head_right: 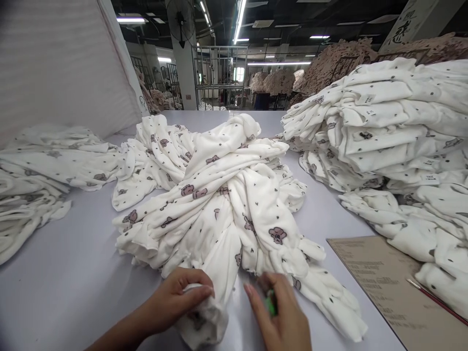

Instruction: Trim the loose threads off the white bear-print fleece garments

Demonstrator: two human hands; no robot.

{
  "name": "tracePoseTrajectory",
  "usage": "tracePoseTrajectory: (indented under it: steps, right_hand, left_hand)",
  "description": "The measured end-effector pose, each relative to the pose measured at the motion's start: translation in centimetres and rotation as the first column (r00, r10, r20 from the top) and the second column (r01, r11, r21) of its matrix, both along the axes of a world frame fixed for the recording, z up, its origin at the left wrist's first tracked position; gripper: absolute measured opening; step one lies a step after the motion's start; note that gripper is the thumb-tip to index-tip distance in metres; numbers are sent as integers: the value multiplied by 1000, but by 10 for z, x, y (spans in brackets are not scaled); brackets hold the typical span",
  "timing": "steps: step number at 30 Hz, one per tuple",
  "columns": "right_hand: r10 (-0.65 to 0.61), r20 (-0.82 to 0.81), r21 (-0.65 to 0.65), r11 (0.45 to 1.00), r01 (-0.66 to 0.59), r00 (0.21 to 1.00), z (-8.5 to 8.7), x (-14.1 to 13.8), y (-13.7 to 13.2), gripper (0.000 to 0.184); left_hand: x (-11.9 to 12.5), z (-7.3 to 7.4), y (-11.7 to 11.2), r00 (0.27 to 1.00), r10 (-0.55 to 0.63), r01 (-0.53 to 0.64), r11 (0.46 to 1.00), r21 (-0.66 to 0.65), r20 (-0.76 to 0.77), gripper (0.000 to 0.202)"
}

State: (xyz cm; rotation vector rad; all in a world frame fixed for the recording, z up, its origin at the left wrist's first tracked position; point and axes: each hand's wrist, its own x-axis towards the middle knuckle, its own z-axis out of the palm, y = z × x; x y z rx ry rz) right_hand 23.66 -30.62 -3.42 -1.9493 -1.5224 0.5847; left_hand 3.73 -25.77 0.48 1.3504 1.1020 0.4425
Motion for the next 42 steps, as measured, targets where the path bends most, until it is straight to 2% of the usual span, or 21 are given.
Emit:
tracePoseTrajectory:
  steps: [1,3,5,7,9,12,14,16,17,18,19,22,25,27,30,32,34,36,37,39,42]
  right_hand:
    - [-79,79,-11,997,80,994,-7,6,9,44]
    - [-149,172,-43,986,158,974,-22,17,28,56]
    - [-137,223,-90,983,160,965,-36,29,44,48]
    - [-116,247,-130,980,152,962,-42,44,52,40]
    - [-132,237,-146,975,169,963,-39,64,51,39]
    - [-210,154,-171,957,235,966,-22,92,36,46]
    - [-268,61,-215,937,274,962,-11,103,25,51]
    - [-308,-121,-267,926,268,944,-2,104,17,52]
    - [-320,-234,-282,926,251,918,1,101,15,51]
    - [-325,-341,-297,928,227,882,5,97,15,50]
    - [-334,-418,-315,925,210,845,8,93,15,51]
    - [-391,-476,-355,905,234,788,19,82,18,48]
    - [-391,-403,-268,915,302,827,25,80,23,41]
    - [-388,-292,-208,918,338,874,26,81,25,44]
    - [-449,-104,-163,888,430,887,24,74,21,54]
    - [-412,-102,-112,909,401,906,19,59,14,51]
    - [-238,-199,-43,971,234,951,9,37,7,48]
    - [-58,-284,22,998,67,957,-4,11,3,56]
    - [-51,-329,25,998,63,943,-11,-1,3,60]
    - [-58,-403,-3,998,62,913,-20,-18,4,52]
    - [-90,-481,-52,996,74,872,-14,-19,7,51]
  left_hand:
    - [-6,-2,2,999,-24,26,999,39,-49,34]
    - [-23,-8,6,969,-101,129,985,118,-223,40]
    - [-46,-15,10,859,-157,263,952,156,-487,42]
    - [-75,-21,15,707,-145,333,932,145,-692,40]
    - [-106,-24,19,612,-108,321,939,121,-784,37]
    - [-140,-24,22,487,-83,287,955,70,-869,30]
    - [-144,-22,19,397,-80,273,961,35,-914,25]
    - [-133,-16,13,335,-95,282,960,4,-937,20]
    - [-122,-13,9,334,-106,298,955,-2,-937,19]
    - [-109,-9,5,365,-117,318,948,5,-924,20]
    - [-93,-6,1,426,-128,336,941,25,-896,22]
    - [-43,-9,-3,699,-144,310,944,115,-701,38]
    - [-5,-34,4,915,-77,117,990,79,-397,58]
    - [12,-55,12,981,-14,17,1000,12,-193,59]
    - [24,-78,21,999,-17,19,997,-77,27,59]
    - [26,-84,24,988,-3,27,988,-151,156,59]
    - [26,-85,22,964,35,31,971,-239,265,60]
    - [29,-84,19,934,86,36,943,-331,347,61]
    - [30,-83,17,917,133,22,925,-380,376,62]
    - [34,-80,13,880,257,-43,879,-474,398,62]
    - [35,-72,10,832,411,-136,802,-581,372,51]
